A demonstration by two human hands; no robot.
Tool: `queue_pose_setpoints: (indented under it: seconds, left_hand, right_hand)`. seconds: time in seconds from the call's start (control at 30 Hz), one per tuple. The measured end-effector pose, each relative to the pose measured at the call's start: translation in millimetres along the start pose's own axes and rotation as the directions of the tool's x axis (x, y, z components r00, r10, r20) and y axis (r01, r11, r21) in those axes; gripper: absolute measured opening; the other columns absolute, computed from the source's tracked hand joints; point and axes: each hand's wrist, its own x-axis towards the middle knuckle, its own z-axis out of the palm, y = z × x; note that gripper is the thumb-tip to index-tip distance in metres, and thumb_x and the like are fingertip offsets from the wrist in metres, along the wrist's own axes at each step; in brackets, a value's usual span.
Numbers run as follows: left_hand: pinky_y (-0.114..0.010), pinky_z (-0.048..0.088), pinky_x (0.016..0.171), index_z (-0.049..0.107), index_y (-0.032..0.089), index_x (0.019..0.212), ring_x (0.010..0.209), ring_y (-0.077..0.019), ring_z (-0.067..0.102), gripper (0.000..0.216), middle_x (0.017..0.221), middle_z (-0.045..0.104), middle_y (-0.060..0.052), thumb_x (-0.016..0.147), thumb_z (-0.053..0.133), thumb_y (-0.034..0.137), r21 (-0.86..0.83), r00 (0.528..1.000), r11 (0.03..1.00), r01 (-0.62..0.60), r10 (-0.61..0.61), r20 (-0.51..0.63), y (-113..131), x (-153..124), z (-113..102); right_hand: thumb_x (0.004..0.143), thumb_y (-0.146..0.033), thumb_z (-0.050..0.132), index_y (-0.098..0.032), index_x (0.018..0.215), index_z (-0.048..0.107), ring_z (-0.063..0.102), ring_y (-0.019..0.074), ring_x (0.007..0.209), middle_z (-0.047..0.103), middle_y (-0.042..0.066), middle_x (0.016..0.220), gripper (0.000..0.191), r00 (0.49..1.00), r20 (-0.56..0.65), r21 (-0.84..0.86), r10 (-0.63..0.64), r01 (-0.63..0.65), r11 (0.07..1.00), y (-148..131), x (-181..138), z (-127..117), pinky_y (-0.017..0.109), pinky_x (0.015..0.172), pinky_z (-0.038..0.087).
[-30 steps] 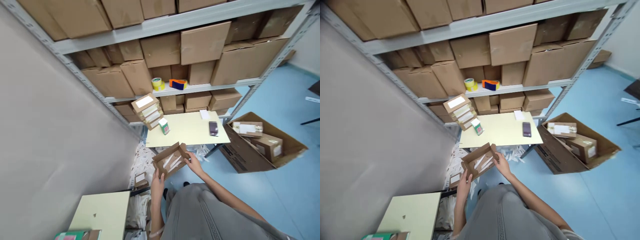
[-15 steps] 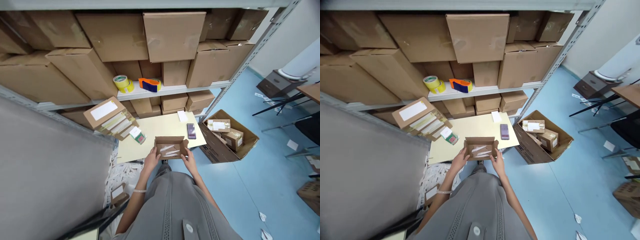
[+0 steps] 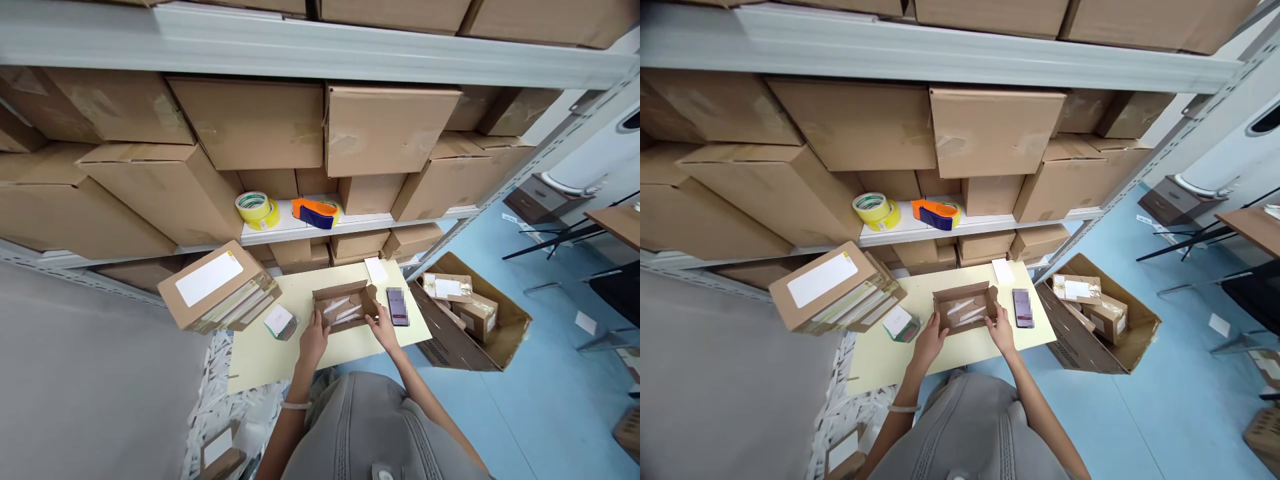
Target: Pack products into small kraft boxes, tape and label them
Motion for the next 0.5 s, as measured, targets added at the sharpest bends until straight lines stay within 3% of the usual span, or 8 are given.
queue_pose_setpoints:
  seconds: [0.13,0.2,0.27,0.37,0.5]
  left_hand:
    - [-0.033,0.038,0.109,0.033,0.015,0.151,0.141,-0.0248,0.038,0.059,0.158,0.031,-0.012,0.094,0.042,0.026,-0.016,0.995,0.995,-0.101,0.101,0.003,-7,3,1]
    - [-0.036,0.032,0.114,0.039,0.019,0.148,0.144,-0.0239,0.033,0.055,0.159,0.031,-0.009,0.094,0.041,0.023,0.023,0.981,0.984,-0.178,0.179,-0.077,-7,3,-5]
    - [-0.043,0.022,0.119,0.043,0.022,0.146,0.147,-0.0257,0.025,0.052,0.160,0.028,-0.007,0.094,0.040,0.022,0.104,0.956,0.979,-0.173,0.192,-0.221,-10,4,-15]
    - [-0.056,0.010,0.119,0.046,0.026,0.144,0.149,-0.0331,0.017,0.054,0.161,0.024,-0.010,0.091,0.051,0.024,0.193,0.913,0.981,0.002,0.077,-0.400,-25,11,-32]
    - [-0.064,0.023,0.111,0.046,0.027,0.143,0.144,-0.0416,0.020,0.064,0.159,0.024,-0.016,0.081,0.065,0.023,0.178,0.904,0.955,0.237,-0.150,-0.399,-56,19,-39]
  right_hand:
    - [0.089,-0.035,0.045,-0.025,0.143,0.038,0.064,0.0216,0.092,0.048,0.012,0.133,0.056,0.999,0.041,-0.035,0.015,-0.014,0.999,9,5,13,0.042,0.087,0.053]
    - [0.088,-0.035,0.045,-0.026,0.143,0.039,0.063,0.0236,0.099,0.049,0.012,0.132,0.056,0.999,0.048,-0.055,0.021,-0.019,0.998,13,6,15,0.042,0.087,0.053]
    - [0.088,-0.036,0.046,-0.024,0.142,0.039,0.061,0.0252,0.105,0.049,0.012,0.132,0.056,0.998,0.058,-0.067,0.020,-0.016,0.998,16,9,13,0.041,0.087,0.053]
    - [0.088,-0.037,0.046,-0.022,0.142,0.040,0.060,0.0257,0.108,0.050,0.012,0.130,0.056,0.996,0.084,-0.068,0.012,-0.006,0.998,17,16,8,0.041,0.087,0.053]
    - [0.089,-0.036,0.046,-0.021,0.141,0.041,0.061,0.0252,0.104,0.052,0.013,0.127,0.055,0.991,0.130,-0.068,-0.015,0.024,0.997,16,26,2,0.041,0.087,0.053]
